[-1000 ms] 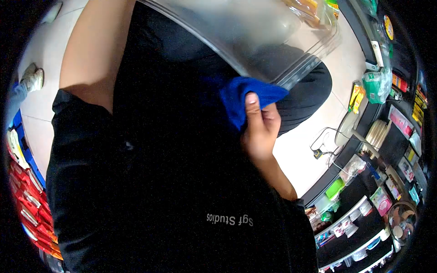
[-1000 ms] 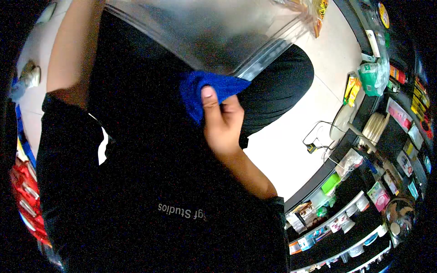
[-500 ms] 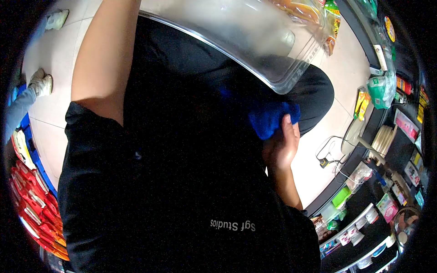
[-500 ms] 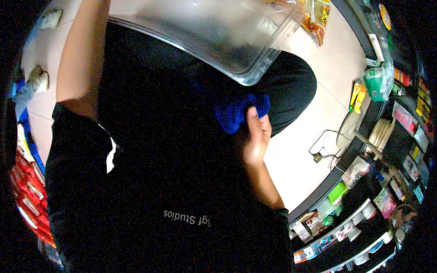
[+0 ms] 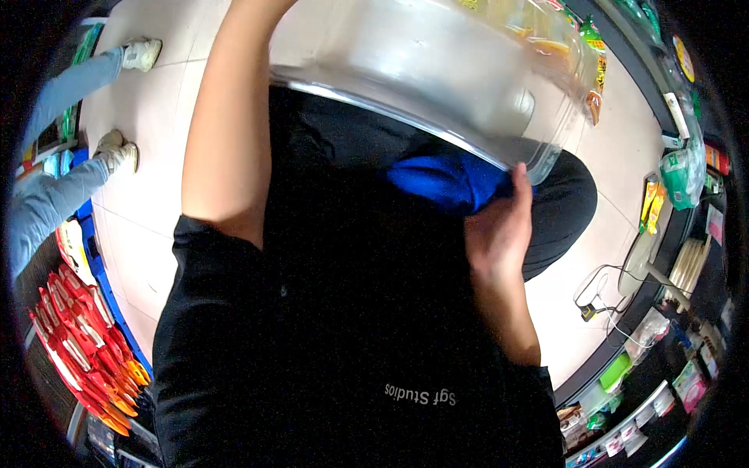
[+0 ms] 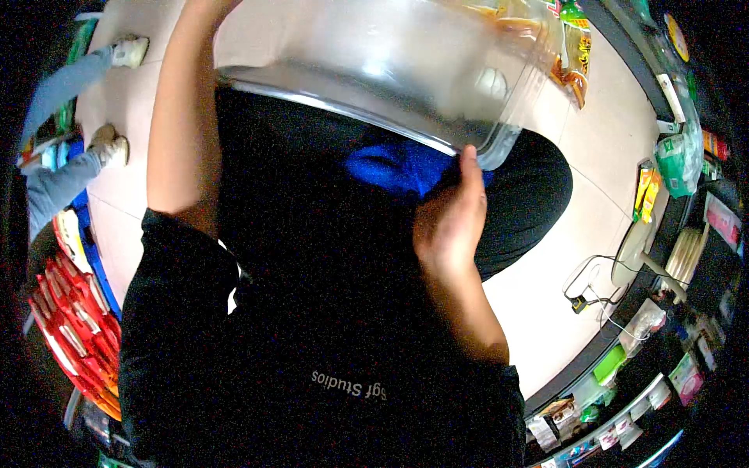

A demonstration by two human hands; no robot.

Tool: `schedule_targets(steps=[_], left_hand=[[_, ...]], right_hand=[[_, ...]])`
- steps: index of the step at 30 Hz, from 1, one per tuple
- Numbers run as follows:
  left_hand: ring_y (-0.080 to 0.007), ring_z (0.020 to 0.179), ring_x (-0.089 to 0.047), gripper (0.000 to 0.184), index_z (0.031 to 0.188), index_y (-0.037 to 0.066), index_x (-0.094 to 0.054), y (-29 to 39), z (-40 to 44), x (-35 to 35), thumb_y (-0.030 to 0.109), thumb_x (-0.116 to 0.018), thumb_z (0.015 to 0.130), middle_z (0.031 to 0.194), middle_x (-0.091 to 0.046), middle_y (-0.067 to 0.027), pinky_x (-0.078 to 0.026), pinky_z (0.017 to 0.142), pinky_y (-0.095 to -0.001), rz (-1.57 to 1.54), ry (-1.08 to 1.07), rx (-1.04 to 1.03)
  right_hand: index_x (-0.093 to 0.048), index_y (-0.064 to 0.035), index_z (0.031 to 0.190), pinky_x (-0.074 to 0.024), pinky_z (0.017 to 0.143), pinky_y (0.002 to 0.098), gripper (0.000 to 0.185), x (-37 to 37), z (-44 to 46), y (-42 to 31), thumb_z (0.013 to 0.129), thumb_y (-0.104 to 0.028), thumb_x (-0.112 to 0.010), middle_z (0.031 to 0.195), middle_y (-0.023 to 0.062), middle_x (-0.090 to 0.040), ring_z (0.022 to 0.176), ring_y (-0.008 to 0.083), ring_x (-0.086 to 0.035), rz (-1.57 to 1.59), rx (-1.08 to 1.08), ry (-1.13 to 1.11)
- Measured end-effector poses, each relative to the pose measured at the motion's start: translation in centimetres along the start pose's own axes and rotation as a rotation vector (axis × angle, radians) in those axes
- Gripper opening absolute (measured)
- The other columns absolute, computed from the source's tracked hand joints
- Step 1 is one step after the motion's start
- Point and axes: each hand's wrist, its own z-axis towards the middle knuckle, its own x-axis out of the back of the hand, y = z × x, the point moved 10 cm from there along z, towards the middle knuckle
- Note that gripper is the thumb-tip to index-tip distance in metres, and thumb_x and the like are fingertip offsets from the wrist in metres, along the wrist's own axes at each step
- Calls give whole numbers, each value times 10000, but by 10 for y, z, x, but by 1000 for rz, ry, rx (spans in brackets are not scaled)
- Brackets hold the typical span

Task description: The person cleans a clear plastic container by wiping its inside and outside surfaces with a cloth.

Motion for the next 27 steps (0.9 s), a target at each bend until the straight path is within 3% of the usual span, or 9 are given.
schedule_targets(steps=[4,6,10,13,16,18,22,24,27], left_hand=[[-353,853,-631,380,878,-74,-580,4,-16,38,305,-562,889,850,-634,-261,-479,745,-382,-78,-40,104],[-42,505,-392,263,742,97,-522,-31,-43,37,273,-696,830,608,-463,36,-278,453,-206,-671,28,219],[-49,473,-401,185,781,86,-551,-11,-123,52,199,-688,832,626,-496,24,-287,418,-202,-984,170,416],[-93,491,-514,248,695,82,-453,14,-194,43,50,-654,836,627,-552,-52,-392,415,-211,-1131,-22,169],[-153,623,-612,151,730,35,-544,38,-253,23,22,-669,814,700,-643,-124,-492,572,-283,-1218,-245,-14],[-172,705,-638,110,744,18,-584,40,-280,10,9,-677,803,754,-675,-129,-507,656,-307,-1340,-264,87],[-176,739,-648,70,784,-9,-628,27,-288,12,20,-690,797,791,-686,-117,-506,681,-314,-1213,-376,116],[-167,715,-646,55,811,-13,-660,45,-287,9,36,-683,803,784,-684,-102,-501,669,-299,-1025,-586,-140],[-167,660,-630,250,803,-9,-663,34,-272,18,240,-681,817,739,-660,-86,-488,635,-281,-868,-701,-132]], right_hand=[[-557,7,956,-457,785,314,183,-1,14,-63,857,-146,-549,910,83,-590,840,202,-566,-109,218,226],[-555,11,941,-452,754,309,182,-2,30,-105,836,-138,-552,891,84,-583,813,186,-552,-162,426,220],[-543,8,892,-457,656,280,117,-34,53,-181,823,-86,-551,776,60,-570,676,160,-546,-248,704,148],[-524,17,884,-464,603,293,143,-45,79,-207,785,-65,-586,761,62,-572,646,150,-551,-403,676,143],[-539,13,845,-477,572,319,143,-61,96,-214,756,-85,-592,773,105,-575,656,197,-576,-609,593,195],[-544,15,829,-472,548,319,159,-71,116,-208,760,-119,-596,752,110,-580,622,197,-575,-618,617,86],[-556,10,714,-410,509,278,331,-119,90,-197,825,-293,-632,655,51,-554,553,139,-494,-972,826,105],[-553,-1,656,-379,494,274,443,-126,100,-195,844,-391,-645,608,26,-522,528,115,-440,-1006,894,105],[-552,11,654,-404,497,289,506,-154,100,-192,855,-447,-633,566,49,-522,529,113,-476,-1124,940,-45]])
